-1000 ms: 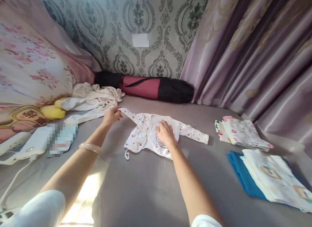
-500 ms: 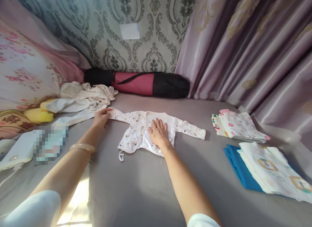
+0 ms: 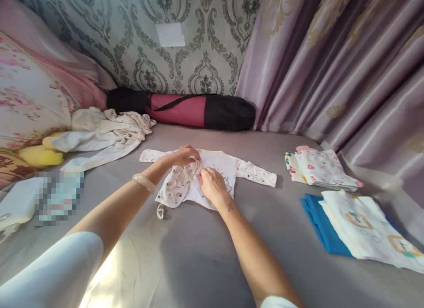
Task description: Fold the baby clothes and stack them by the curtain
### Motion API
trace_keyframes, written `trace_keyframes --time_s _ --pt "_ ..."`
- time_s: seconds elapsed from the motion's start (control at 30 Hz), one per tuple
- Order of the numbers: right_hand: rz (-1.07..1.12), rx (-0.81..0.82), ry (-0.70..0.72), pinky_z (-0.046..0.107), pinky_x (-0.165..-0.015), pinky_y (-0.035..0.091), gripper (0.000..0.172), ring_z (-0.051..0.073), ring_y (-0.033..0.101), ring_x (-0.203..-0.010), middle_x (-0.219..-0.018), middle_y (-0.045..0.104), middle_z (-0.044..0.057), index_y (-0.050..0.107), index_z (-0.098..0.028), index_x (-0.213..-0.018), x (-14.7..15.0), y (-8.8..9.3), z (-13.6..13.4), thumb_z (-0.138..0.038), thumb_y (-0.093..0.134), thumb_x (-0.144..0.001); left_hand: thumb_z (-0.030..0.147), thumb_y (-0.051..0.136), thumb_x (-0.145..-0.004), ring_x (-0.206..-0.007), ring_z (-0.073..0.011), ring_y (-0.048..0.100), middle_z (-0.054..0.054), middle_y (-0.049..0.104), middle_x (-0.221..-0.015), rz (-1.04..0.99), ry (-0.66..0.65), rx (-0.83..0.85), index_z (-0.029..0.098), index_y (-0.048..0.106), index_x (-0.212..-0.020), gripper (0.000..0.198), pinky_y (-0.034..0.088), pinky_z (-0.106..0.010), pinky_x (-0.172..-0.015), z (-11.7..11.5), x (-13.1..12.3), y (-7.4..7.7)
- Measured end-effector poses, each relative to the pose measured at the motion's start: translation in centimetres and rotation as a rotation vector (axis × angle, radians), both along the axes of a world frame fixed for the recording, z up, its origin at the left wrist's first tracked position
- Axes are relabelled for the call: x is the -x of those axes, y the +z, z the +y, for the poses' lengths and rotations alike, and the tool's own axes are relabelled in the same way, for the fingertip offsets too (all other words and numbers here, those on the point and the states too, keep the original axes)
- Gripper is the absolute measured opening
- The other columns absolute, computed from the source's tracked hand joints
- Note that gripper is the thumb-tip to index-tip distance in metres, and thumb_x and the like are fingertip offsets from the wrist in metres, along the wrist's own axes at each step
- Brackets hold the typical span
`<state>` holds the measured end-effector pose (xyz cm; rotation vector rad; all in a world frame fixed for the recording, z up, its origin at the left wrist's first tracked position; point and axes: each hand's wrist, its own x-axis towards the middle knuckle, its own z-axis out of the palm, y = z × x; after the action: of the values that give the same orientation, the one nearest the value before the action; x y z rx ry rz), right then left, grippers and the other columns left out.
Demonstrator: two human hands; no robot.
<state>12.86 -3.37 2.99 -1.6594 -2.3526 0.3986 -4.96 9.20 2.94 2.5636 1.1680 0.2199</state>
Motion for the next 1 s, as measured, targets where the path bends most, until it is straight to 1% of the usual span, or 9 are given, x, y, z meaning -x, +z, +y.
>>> trace_keyframes --time_s 0.1,0.2,0.27,0.37,0.5,0.63,0.8,0.9,1.0 --pt "0.027 0.163 0.103 0.028 -0.075 0.041 0.024 0.02 0.062 -0.092 -0.104 0.066 0.006 0.062 -0.023 -0.097 0.3 1.4 -1.2 -0.045 0.054 -0.091 0.01 0.057 -0.075 -0.105 -0.0228 0.053 -0.004 0.073 -0.104 0.115 -0.011 0.023 0.025 0.073 -0.094 0.029 0.036 -0.034 -0.095 0.5 -0.9 0.1" --pt "-0.016 0.243 0.133 0.026 -0.07 0.038 0.022 0.019 0.061 -0.089 -0.102 0.065 0.005 0.06 -0.023 -0.094 0.7 1.7 -1.7 -0.042 0.061 -0.085 0.011 0.06 -0.071 -0.101 -0.0233 0.054 -0.005 0.073 -0.094 0.177 -0.036 0.01 0.022 0.072 -0.083 0.02 0.035 -0.036 -0.095 1.0 -1.1 0.4" --pt "-0.034 0.246 0.135 0.026 -0.068 0.036 0.011 0.019 0.06 -0.088 -0.101 0.065 0.005 0.06 -0.022 -0.091 0.9 1.7 -1.8 -0.029 0.056 -0.085 0.012 0.061 -0.068 -0.1 -0.0233 0.055 -0.006 0.072 -0.094 0.198 -0.044 -0.006 0.02 0.071 -0.08 0.017 0.037 -0.035 -0.094 1.2 -1.2 0.5" --pt "-0.032 0.247 0.125 0.026 -0.065 0.033 0.014 0.019 0.06 -0.085 -0.093 0.067 0.005 0.06 -0.021 -0.089 0.5 2.0 -1.5 -0.018 0.049 -0.082 0.011 0.056 -0.069 -0.089 -0.0196 0.059 -0.007 0.071 -0.096 0.17 -0.04 0.033 0.018 0.071 -0.085 0.023 0.042 -0.028 -0.081 1.3 -1.4 0.6" --pt "0.052 0.295 0.06 0.025 -0.06 0.033 0.01 0.017 0.059 -0.079 -0.09 0.068 0.004 0.058 -0.022 -0.087 -1.0 3.6 -1.0 -0.024 0.05 -0.082 0.008 0.046 -0.07 -0.071 -0.0156 0.058 -0.004 0.07 -0.084 0.065 -0.018 0.028 0.017 0.07 -0.089 0.032 0.043 -0.025 -0.067 1.3 -1.6 0.6" --pt "0.18 0.253 -0.008 0.023 -0.059 0.033 0.007 0.014 0.058 -0.072 -0.086 0.068 -0.001 0.057 -0.024 -0.084 -2.3 5.2 -1.0 -0.026 0.051 -0.084 0.008 0.045 -0.071 -0.072 -0.0149 0.058 -0.004 0.069 -0.084 -0.04 0.047 -0.049 0.016 0.068 -0.09 0.031 0.044 -0.024 -0.067 1.1 -2.0 0.1" --pt "0.228 0.234 -0.005 0.022 -0.059 0.035 0.008 0.014 0.059 -0.072 -0.081 0.069 -0.001 0.058 -0.023 -0.081 -2.5 5.7 -1.3 -0.028 0.053 -0.085 0.006 0.048 -0.071 -0.077 -0.0149 0.061 -0.006 0.067 -0.098 -0.032 0.104 0.011 0.016 0.067 -0.102 0.037 0.047 -0.024 -0.072 0.6 -2.5 -0.7" --pt "0.214 0.258 0.005 0.022 -0.06 0.036 0.008 0.014 0.06 -0.074 -0.082 0.069 -0.001 0.059 -0.023 -0.081 -2.3 5.2 -1.2 -0.028 0.053 -0.084 0.005 0.05 -0.07 -0.085 -0.0159 0.062 -0.012 0.06 -0.115 -0.128 0.18 -0.104 0.014 0.063 -0.112 0.045 0.049 -0.026 -0.078 -0.7 -1.8 0.4" --pt "0.218 0.266 -0.006 0.023 -0.063 0.038 0.008 0.015 0.061 -0.077 -0.087 0.069 0.0 0.059 -0.023 -0.082 -2.2 4.7 -0.9 -0.03 0.054 -0.084 0.015 0.053 -0.076 -0.082 -0.0185 0.062 -0.009 0.064 -0.101 -0.171 0.267 -0.162 0.016 0.065 -0.103 0.029 0.048 -0.029 -0.075 -3.6 -0.8 2.4"
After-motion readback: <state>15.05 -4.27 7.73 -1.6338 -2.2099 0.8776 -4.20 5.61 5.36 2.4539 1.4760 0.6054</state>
